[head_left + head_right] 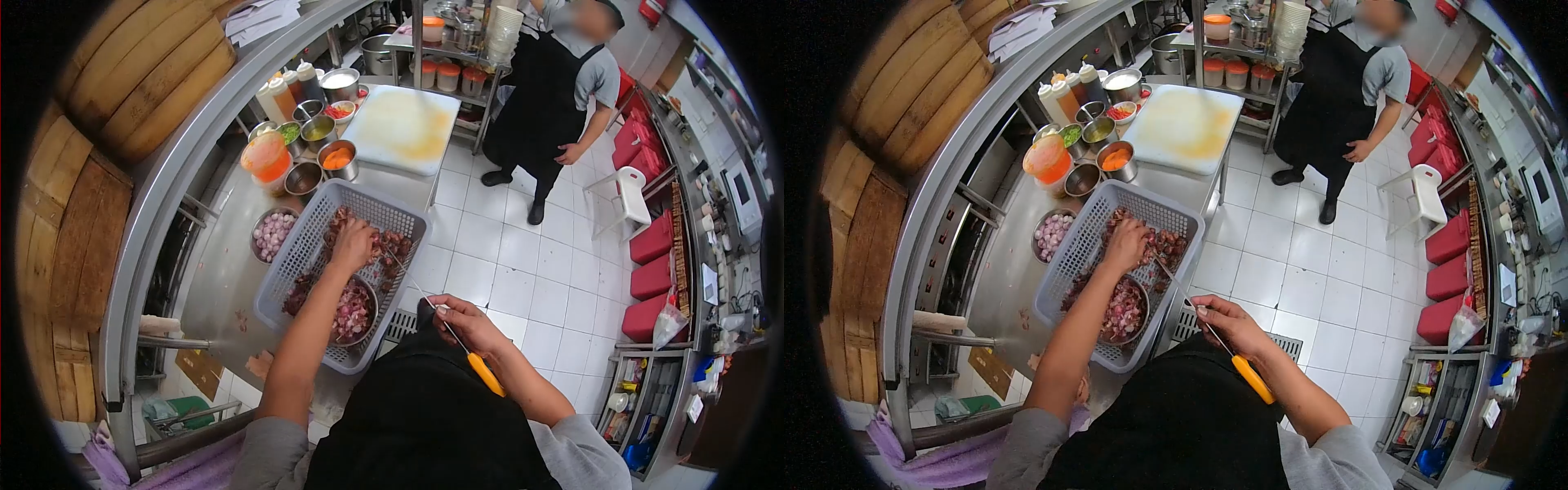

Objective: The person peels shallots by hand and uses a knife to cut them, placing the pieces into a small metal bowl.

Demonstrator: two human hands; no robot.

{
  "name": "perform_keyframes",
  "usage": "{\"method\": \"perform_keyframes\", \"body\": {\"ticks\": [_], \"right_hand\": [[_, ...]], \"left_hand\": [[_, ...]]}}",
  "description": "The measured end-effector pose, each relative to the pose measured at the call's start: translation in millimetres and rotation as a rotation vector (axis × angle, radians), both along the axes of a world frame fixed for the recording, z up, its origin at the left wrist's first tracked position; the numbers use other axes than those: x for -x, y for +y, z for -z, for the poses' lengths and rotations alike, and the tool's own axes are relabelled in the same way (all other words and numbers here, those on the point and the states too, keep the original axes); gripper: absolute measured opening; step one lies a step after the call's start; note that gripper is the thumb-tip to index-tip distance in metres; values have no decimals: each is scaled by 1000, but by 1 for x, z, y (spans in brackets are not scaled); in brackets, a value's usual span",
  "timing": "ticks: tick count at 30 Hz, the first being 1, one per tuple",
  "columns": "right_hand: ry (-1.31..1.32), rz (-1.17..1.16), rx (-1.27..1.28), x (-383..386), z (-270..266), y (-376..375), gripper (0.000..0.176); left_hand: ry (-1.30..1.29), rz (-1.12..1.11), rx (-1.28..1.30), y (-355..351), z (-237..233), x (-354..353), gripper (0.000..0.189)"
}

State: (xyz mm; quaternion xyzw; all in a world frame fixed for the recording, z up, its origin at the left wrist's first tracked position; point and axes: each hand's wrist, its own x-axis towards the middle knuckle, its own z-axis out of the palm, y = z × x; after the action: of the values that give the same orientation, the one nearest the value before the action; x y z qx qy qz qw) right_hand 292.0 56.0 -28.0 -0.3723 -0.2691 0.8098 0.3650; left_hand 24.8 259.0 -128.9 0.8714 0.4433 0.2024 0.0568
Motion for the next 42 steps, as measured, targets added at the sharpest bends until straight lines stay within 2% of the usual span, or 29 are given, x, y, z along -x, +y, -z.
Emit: {"method": "perform_keyframes", "body": {"ticks": [4, 6, 8, 9, 11, 12, 14, 15, 18, 20, 22, 23, 25, 26, 28, 32, 35, 37, 38, 40, 42], "right_hand": [[2, 27, -9, -4, 0, -3, 34], [23, 47, -2, -6, -1, -5, 32], [20, 50, -3, -8, 0, -4, 32], [11, 49, -7, -9, 0, -3, 32], [12, 55, -3, -8, 3, -2, 32], [9, 53, -1, -6, 4, 1, 32], [2, 31, -6, 1, -2, 5, 32], [-9, 23, -10, 5, -3, 7, 33], [35, -43, -34, 12, 0, 13, 32], [35, -65, -41, 17, 0, 15, 32], [34, -78, -48, 20, -1, 16, 33], [31, -76, -46, 21, -2, 16, 33], [24, -73, -46, 21, -2, 15, 33], [21, -78, -55, 20, -1, 15, 33], [15, -83, -63, 18, -1, 15, 33], [-18, -90, -53, 17, -6, 14, 32], [-20, -91, -62, 19, -6, 13, 32], [-14, -91, -58, 20, -5, 13, 31], [-10, -93, -53, 20, -4, 13, 31], [-8, -97, -49, 20, -5, 12, 31], [-14, -90, -42, 20, -6, 11, 31]], "left_hand": [[43, -146, 204, 9, 16, -18, 24], [64, -113, 191, 10, 17, -17, 27], [-87, -111, 139, 9, 14, -15, 25], [-84, -108, 137, 10, 15, -12, 25], [-762, -236, 545, 6, 18, -1, 22], [-762, -247, 540, -1, 10, 4, 22], [-1231, -223, 793, -25, -19, 11, 21], [-1395, -169, 826, -35, -24, 14, 18], [-1432, -160, 842, -48, -30, 21, 16], [-1356, -174, 805, -46, -25, 31, 13], [-1264, -345, 838, -44, -26, 35, 8], [-1268, -343, 834, -42, -27, 35, 8], [-1083, -510, 755, -36, -27, 34, 15], [-1087, -508, 753, -33, -28, 36, 15], [-1116, -479, 1004, -27, -27, 49, 22], [-1175, -409, 1023, -17, 2, 51, 26], [-1307, -369, 983, -29, -21, 47, 27], [-1092, -319, 1036, -30, -30, 56, 27], [-1092, -319, 1036, -29, -32, 56, 27], [-982, -466, 960, -26, -32, 54, 29], [-887, -538, 991, -25, -39, 60, 29]]}}
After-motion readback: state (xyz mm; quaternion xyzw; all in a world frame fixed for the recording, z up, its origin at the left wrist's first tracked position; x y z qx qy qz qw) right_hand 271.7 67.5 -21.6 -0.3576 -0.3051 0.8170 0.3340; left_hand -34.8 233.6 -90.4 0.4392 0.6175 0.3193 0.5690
